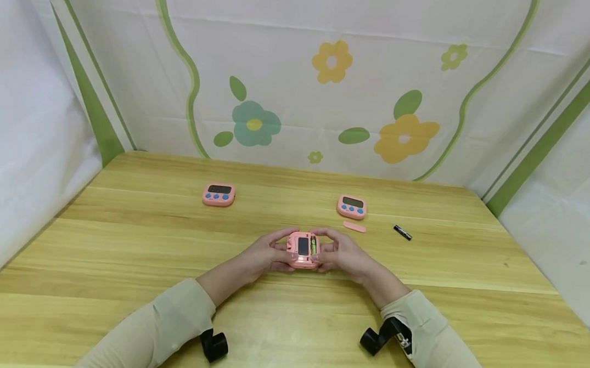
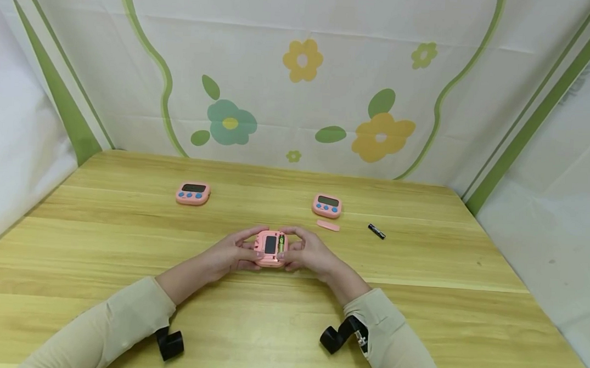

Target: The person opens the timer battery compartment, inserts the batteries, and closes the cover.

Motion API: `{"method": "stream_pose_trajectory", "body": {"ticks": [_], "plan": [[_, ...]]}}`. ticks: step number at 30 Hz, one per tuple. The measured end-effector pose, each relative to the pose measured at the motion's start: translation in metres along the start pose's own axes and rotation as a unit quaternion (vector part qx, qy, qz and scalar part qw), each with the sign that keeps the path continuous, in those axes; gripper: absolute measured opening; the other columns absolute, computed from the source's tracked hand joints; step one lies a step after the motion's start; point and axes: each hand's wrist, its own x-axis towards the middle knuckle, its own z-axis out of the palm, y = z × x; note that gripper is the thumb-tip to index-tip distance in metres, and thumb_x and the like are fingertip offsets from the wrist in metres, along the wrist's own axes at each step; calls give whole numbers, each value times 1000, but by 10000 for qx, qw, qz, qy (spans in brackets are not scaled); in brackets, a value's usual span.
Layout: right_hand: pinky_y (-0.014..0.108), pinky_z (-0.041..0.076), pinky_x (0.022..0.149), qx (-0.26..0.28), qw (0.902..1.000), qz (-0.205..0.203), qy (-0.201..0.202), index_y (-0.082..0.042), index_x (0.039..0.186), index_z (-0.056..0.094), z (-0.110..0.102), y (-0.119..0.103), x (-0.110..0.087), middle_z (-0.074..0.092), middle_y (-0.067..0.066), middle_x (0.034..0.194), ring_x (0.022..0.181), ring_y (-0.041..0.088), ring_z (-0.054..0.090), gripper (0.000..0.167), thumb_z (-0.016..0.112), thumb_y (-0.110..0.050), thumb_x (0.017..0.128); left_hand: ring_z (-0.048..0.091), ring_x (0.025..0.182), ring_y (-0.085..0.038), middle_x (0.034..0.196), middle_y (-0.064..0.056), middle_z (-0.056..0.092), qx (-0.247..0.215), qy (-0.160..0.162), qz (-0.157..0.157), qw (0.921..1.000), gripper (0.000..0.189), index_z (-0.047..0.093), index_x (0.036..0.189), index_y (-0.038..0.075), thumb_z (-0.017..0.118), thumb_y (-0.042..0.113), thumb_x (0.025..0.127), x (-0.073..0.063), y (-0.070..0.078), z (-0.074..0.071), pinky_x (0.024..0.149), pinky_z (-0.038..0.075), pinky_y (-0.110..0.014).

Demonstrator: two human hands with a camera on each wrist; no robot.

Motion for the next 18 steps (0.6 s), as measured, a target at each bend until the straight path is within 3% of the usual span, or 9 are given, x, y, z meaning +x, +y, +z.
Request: {"method": "stream_pose_trajectory", "body": {"ticks": [11,18], "plan": [[23,49,51,546,9981,151,259,2,124,30,5,1,1,60,10,72,56,15,57,48,51,2,81,59,70,-20,96,-18,56,48,28,-66,10000,62,34,133,14,57,-5,79,0,1,0,67,51,-32],[22,49,50,588,9974,158,389,1,123,32,7,0,0,58,7,67,55,14,55,48,52,3,79,59,70,-20,96,-18,57,48,12,-58,10000,62,33,133,14,56,-5,79,0,1,0,66,51,-32]]}}
